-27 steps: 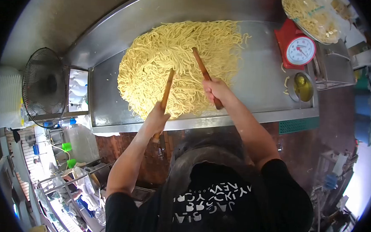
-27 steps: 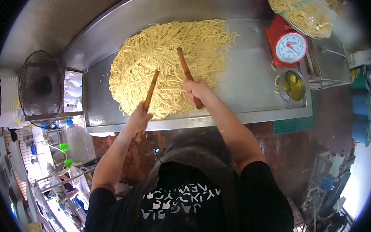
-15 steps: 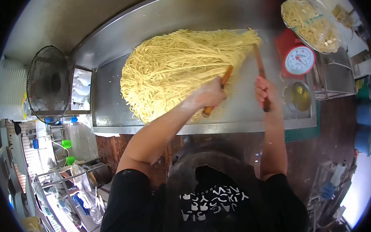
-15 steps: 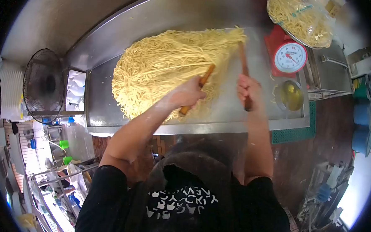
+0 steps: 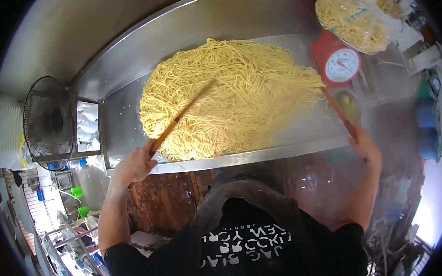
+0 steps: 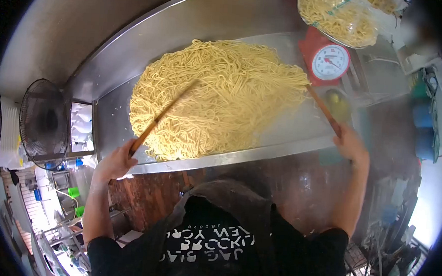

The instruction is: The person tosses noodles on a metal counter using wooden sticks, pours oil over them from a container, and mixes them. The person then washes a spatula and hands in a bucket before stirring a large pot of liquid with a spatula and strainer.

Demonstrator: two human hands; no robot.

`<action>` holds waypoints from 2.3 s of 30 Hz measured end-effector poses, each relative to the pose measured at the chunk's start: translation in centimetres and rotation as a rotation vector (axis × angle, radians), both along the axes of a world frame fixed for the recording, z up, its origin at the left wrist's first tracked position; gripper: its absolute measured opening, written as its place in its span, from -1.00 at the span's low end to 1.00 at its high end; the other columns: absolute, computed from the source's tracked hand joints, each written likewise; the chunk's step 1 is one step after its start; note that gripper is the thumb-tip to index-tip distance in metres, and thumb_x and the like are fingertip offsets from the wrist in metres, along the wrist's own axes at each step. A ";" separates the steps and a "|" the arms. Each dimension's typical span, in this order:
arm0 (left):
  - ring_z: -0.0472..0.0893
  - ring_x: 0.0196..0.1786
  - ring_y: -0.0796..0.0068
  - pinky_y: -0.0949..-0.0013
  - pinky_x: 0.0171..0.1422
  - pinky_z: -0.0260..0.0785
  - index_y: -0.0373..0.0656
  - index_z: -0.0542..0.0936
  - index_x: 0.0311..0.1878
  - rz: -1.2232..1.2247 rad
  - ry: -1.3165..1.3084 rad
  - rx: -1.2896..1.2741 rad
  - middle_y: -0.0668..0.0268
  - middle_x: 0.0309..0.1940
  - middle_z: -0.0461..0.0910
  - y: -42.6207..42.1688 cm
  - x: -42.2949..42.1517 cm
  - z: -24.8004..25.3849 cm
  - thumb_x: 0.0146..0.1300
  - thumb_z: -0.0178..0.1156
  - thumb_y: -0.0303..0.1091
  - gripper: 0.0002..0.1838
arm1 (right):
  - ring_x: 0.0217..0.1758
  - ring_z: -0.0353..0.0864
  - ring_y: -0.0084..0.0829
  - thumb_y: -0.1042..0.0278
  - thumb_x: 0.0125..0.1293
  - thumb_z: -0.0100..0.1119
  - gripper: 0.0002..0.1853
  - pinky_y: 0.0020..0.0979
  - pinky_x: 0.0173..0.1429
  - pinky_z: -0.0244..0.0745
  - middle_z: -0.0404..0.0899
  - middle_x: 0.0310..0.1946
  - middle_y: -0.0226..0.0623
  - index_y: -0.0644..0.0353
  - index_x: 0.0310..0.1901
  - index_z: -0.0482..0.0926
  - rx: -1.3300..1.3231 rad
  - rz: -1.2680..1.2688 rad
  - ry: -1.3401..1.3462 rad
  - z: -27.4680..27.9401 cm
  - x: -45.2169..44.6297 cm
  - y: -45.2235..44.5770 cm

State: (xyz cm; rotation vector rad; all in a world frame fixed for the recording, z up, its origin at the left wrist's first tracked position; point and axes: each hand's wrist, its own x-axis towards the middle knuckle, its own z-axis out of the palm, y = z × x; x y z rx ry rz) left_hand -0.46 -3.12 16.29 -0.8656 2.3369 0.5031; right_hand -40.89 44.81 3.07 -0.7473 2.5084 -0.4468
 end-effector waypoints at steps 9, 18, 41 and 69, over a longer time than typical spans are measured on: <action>0.64 0.05 -0.08 -0.01 0.13 0.48 -0.01 0.19 0.52 -0.012 0.044 0.181 -0.20 0.02 0.60 4.7 -18.0 -10.8 0.22 0.01 -0.55 -0.26 | -0.14 0.53 0.17 0.42 0.28 0.24 -0.68 -0.02 -0.09 0.39 0.54 -0.26 0.10 0.21 0.04 0.45 0.146 0.012 0.112 16.3 4.8 2.1; 0.64 0.00 -0.16 -0.10 0.08 0.44 -0.07 0.31 0.42 -0.058 -0.110 -0.079 -0.12 -0.15 0.67 0.0 -1.6 -0.9 0.26 0.14 -0.47 -0.38 | 0.09 0.57 0.11 0.29 0.41 0.13 -0.48 -0.06 0.19 0.43 0.60 0.00 0.07 0.17 0.37 0.34 0.236 0.323 -0.140 4.3 1.0 -3.8; 0.71 -0.18 0.14 0.23 -0.01 0.54 -0.28 0.46 0.30 -0.006 0.512 0.443 -0.01 -0.16 0.70 8.3 -30.1 -8.2 0.22 0.27 -0.17 -0.38 | -0.76 0.27 -0.59 0.23 0.43 0.05 -0.81 -0.46 -0.66 0.21 0.32 -0.70 -0.51 0.11 -0.32 0.49 -0.914 -0.365 -0.602 -2.0 -1.1 -17.5; 0.65 0.10 0.13 0.11 0.23 0.44 0.05 0.32 0.48 -0.336 0.006 0.164 0.11 0.05 0.66 -4.1 -1.8 0.1 0.19 0.32 -0.34 -0.25 | 0.06 0.60 0.13 0.41 0.19 0.28 -0.63 0.02 0.12 0.47 0.65 -0.08 0.09 0.21 0.06 0.55 0.442 -0.055 0.132 8.5 9.4 0.9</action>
